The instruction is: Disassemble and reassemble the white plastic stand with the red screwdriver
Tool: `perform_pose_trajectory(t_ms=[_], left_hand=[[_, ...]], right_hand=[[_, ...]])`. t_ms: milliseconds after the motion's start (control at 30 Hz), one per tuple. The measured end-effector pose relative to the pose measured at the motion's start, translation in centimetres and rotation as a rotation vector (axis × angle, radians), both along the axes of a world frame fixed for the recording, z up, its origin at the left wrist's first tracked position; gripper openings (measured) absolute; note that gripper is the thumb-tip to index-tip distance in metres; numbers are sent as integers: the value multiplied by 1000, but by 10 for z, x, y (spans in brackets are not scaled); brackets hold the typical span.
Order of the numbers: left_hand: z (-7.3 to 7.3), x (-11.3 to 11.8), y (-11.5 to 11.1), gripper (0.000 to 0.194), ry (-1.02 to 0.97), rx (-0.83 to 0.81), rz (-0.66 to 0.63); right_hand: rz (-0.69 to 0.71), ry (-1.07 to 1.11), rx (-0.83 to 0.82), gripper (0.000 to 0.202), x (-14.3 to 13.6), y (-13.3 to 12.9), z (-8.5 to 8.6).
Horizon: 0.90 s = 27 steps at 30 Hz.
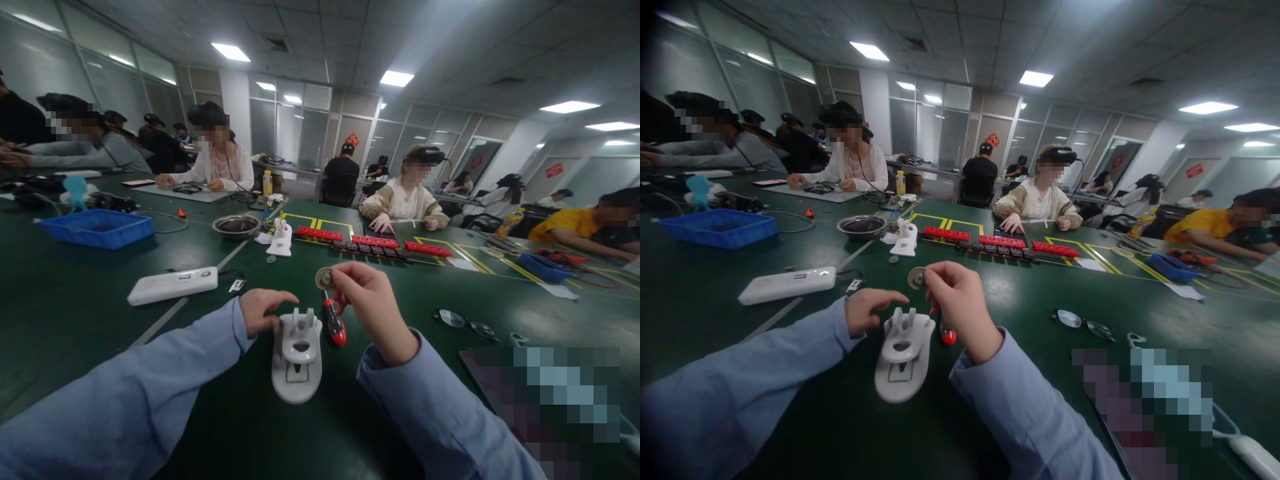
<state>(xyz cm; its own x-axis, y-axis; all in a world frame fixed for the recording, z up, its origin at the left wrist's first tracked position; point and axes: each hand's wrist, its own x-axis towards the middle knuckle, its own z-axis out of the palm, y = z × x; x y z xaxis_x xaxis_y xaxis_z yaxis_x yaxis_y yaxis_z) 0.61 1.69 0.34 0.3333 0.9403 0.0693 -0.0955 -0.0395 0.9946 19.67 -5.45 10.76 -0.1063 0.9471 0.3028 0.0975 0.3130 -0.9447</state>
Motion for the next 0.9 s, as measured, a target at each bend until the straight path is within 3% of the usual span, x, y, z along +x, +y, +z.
perform_pose_trajectory(t_ms=[67,100,167,233,300,367,500,667,900], left_hand=[[-4,3,-15,62,210,281,-100],[-6,4,-20,59,359,438,-146],[-5,5,-26,40,625,700,-162],[0,6,-28,21,754,783,-96],[7,7,-27,18,788,738,5],[13,8,-25,29,750,568,95],[16,8,-22,38,616,273,105],[9,6,-20,28,537,256,15],[14,5,-21,13,560,227,18]], right_hand=[[11,87,-41,16,4,4,2],[17,103,-47,15,7,5,4],[65,87,-72,15,13,4,9],[148,22,-106,15,19,1,15],[212,-99,-112,14,23,0,18],[232,-279,-87,12,22,2,15],[141,-680,100,11,10,17,-11],[63,-848,303,9,-2,29,-39],[46,-1042,473,7,-7,22,-44]])
